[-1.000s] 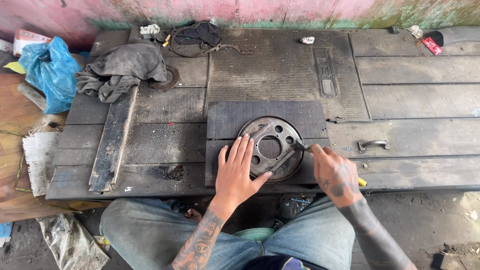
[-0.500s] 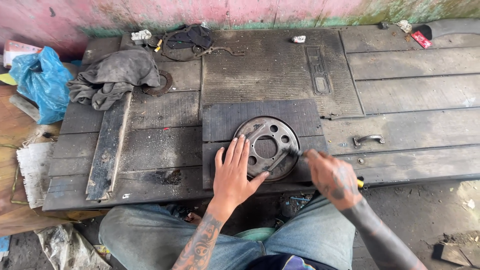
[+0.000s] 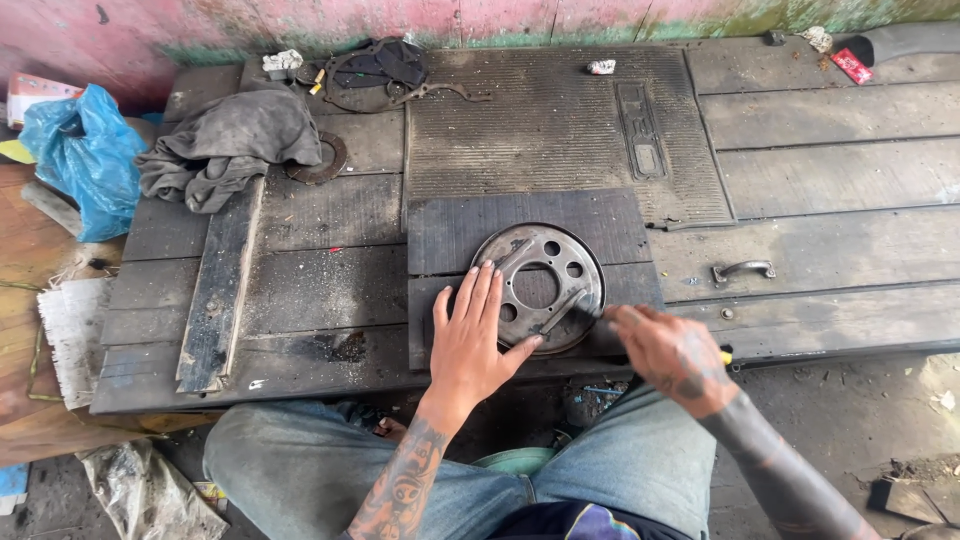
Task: Cleaning a motorcycle brake component by scraping it with a small metal tool on a wooden workbench.
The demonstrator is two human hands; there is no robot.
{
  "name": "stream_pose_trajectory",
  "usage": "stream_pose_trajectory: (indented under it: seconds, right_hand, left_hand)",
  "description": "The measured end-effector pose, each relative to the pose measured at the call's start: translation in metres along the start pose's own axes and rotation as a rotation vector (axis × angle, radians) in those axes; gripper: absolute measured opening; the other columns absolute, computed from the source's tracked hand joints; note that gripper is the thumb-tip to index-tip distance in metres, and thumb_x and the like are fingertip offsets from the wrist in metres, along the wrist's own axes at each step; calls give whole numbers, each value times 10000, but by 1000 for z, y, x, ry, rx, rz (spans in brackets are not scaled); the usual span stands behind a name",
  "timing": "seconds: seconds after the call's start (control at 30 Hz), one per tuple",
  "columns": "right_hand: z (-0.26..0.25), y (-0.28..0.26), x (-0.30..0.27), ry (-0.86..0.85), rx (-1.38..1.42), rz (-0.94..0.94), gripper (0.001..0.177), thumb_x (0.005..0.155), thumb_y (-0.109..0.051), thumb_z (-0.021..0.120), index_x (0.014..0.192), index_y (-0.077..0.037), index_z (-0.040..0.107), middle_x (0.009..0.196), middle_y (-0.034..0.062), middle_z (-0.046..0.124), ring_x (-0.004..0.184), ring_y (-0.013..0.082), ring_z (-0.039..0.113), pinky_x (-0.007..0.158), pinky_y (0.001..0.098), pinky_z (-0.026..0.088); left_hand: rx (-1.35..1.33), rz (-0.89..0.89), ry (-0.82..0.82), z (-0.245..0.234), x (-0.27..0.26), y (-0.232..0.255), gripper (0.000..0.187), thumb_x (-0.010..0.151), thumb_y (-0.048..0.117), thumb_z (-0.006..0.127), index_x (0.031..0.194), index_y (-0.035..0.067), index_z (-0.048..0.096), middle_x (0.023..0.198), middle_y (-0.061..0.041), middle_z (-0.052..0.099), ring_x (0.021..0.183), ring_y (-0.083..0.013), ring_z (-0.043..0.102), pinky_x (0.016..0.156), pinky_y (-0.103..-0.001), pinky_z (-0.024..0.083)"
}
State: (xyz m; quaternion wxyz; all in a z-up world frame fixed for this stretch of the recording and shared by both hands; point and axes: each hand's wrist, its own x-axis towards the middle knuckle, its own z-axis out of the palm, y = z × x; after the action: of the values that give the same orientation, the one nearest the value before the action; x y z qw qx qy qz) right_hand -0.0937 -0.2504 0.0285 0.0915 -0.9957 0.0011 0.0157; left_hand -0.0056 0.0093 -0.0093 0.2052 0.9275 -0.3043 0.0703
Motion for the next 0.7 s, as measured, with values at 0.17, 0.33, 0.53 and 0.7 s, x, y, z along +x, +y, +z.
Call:
stream_pose_trajectory:
  seconds: [0.17,0.33,0.53,0.7]
  right_hand:
    - [26,13,3,147,-10,-64,233,960,-330,516,1143,-328,661,977,94,754,635,365,741,619,499,629]
    - [19,19,11,208,-45,-42,284,958,-313,523,1217,-345,637,943,91,727,605,395,710,577,525,610]
    - [21,14,15,221,-21,-106,191,963,-322,524,1071,-322,682,897,69,737,593,368,721,565,505,606]
    - [14,-1,11,202,-44,-121,166,959,-340,542,1050,-329,680,909,64,748,624,350,735,589,486,617]
  left_hand:
    - [-9,-15,-24,-2,3,0,985,859,697,607,1540,22,378,1633,-158,340,1513,-277,297,1186,-544,198]
    - [-10,-20,-50,-4,1,2,982,864,700,598,1540,22,375,1637,-160,332,1516,-277,291,1186,-546,192]
    - [-17,-25,-65,-5,3,2,981,868,684,607,1549,24,357,1646,-156,312,1523,-280,273,1187,-548,187]
    - [-20,-29,-73,-5,2,2,983,871,686,602,1553,23,351,1650,-155,305,1529,-276,261,1191,-548,178]
